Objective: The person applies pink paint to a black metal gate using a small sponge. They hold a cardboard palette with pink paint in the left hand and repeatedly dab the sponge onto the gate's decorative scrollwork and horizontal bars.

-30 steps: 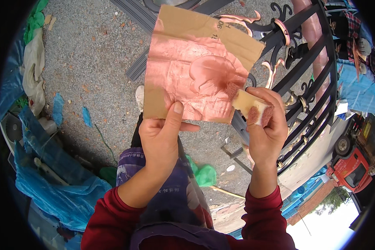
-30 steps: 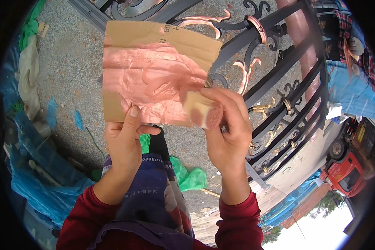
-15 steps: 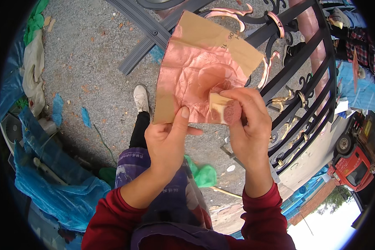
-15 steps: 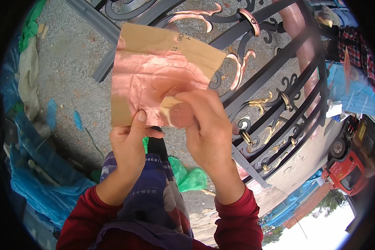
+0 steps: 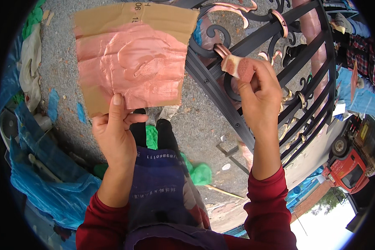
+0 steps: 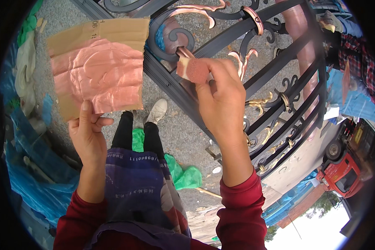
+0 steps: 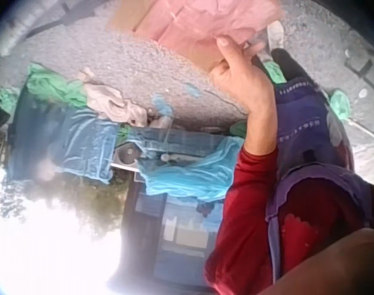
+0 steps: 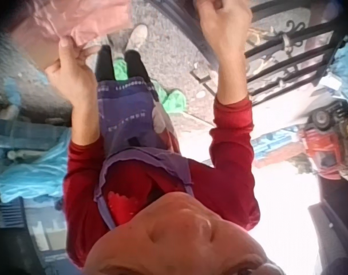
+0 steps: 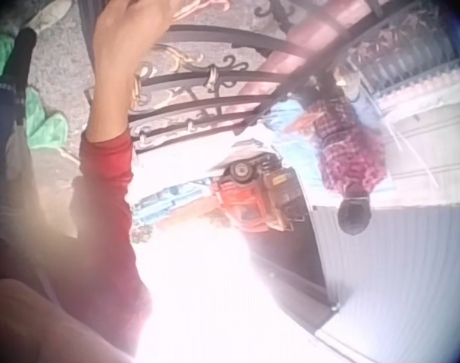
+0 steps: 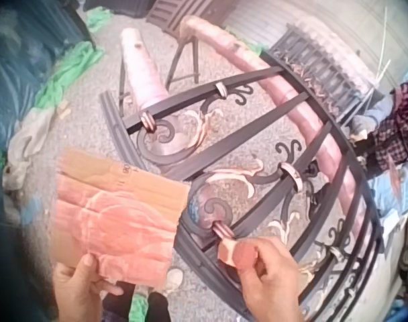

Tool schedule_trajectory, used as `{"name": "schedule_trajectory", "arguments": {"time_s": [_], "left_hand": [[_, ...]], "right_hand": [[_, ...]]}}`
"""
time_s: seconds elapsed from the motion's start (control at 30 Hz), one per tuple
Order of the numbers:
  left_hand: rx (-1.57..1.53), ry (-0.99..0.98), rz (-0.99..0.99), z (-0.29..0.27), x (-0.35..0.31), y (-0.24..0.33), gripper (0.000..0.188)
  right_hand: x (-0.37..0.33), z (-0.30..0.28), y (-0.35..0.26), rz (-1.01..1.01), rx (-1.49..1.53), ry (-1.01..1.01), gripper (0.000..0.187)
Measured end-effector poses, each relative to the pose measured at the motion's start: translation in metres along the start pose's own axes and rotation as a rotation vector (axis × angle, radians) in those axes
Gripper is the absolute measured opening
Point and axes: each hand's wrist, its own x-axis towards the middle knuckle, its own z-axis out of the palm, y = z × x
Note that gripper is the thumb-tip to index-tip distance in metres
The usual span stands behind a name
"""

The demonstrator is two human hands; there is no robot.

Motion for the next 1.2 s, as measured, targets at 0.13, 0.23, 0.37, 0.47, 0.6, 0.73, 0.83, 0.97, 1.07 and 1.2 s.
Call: {"name": "schedule_trajectory", "arguments": {"time_s": [0.13,0.23,0.37,0.47,0.6,0.73,0.83,0.97,1.07,1.2], "left_hand": [[-0.014,0.037,-0.012,0.001,0.002,0.004,0.021],[-0.011,0.021,-0.006,-0.002,0.005,0.002,0.021],[-0.003,0.012,-0.006,0.002,0.004,0.004,0.021],[0.007,0.021,-0.001,0.001,0.006,0.007,0.021],[0.020,0.026,-0.002,-0.004,0.009,0.006,0.023],[0.021,0.013,-0.020,0.001,0.006,0.001,0.022],[0.018,0.012,-0.014,0.004,0.006,0.003,0.021],[0.022,-0.028,0.005,-0.007,0.011,0.001,0.020],[0.029,-0.005,-0.008,0.000,0.009,0.001,0.019],[0.022,0.014,-0.001,0.004,0.007,0.005,0.020]], "right_hand": [[-0.022,-0.009,0.022,0.132,0.057,0.016,0.024],[-0.027,-0.010,0.031,0.115,0.159,0.071,0.023],[-0.008,0.004,0.014,-0.048,0.145,0.061,0.021],[-0.024,-0.002,0.023,0.102,0.070,0.022,0.017],[-0.033,-0.009,0.028,0.122,0.184,0.094,0.014],[-0.019,-0.005,0.024,0.077,0.185,0.062,0.014],[-0.027,-0.006,0.038,0.115,0.145,0.035,0.016],[-0.033,-0.015,0.034,0.263,0.371,0.074,0.016],[-0.017,-0.008,0.027,0.259,0.400,0.067,0.017],[-0.022,-0.007,0.043,0.248,0.188,0.009,0.016]]}}
